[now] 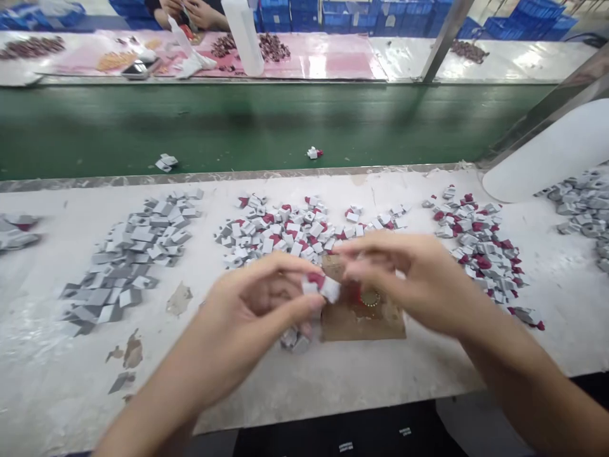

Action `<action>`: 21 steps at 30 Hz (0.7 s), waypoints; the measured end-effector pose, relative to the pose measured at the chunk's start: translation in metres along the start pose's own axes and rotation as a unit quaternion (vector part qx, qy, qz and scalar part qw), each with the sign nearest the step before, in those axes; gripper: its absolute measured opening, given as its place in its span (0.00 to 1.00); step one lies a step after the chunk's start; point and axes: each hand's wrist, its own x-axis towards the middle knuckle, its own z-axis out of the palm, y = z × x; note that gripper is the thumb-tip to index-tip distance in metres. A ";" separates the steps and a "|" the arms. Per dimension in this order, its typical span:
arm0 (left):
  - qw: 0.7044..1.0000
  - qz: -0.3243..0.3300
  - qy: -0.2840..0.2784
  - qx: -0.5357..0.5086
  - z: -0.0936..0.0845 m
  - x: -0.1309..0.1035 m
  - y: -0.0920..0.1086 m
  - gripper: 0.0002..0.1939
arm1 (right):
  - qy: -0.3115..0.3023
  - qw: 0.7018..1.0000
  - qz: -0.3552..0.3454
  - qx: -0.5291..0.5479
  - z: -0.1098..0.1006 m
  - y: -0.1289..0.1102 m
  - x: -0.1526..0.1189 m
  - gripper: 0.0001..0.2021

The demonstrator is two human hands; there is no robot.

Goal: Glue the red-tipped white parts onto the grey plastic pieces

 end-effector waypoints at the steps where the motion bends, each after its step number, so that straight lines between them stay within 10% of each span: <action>1: 0.998 0.011 0.041 0.051 -0.013 0.005 0.003 0.11 | 0.022 0.997 -0.026 -0.064 -0.003 0.002 0.032 0.10; 6: 0.965 0.040 0.198 0.166 -0.049 0.071 0.008 0.09 | 0.079 0.958 -0.024 -0.276 0.009 0.032 0.204 0.27; 10: 0.965 -0.029 0.218 0.145 -0.048 0.147 0.009 0.07 | 0.073 0.957 0.014 -0.280 0.019 0.044 0.262 0.18; 15: 0.970 -0.068 0.192 0.134 -0.032 0.218 0.014 0.05 | 0.143 0.957 0.074 -0.241 -0.005 0.036 0.223 0.20; 21: 0.975 -0.114 0.143 0.126 -0.006 0.260 0.030 0.24 | 0.146 0.975 0.115 -0.118 -0.044 0.010 0.107 0.14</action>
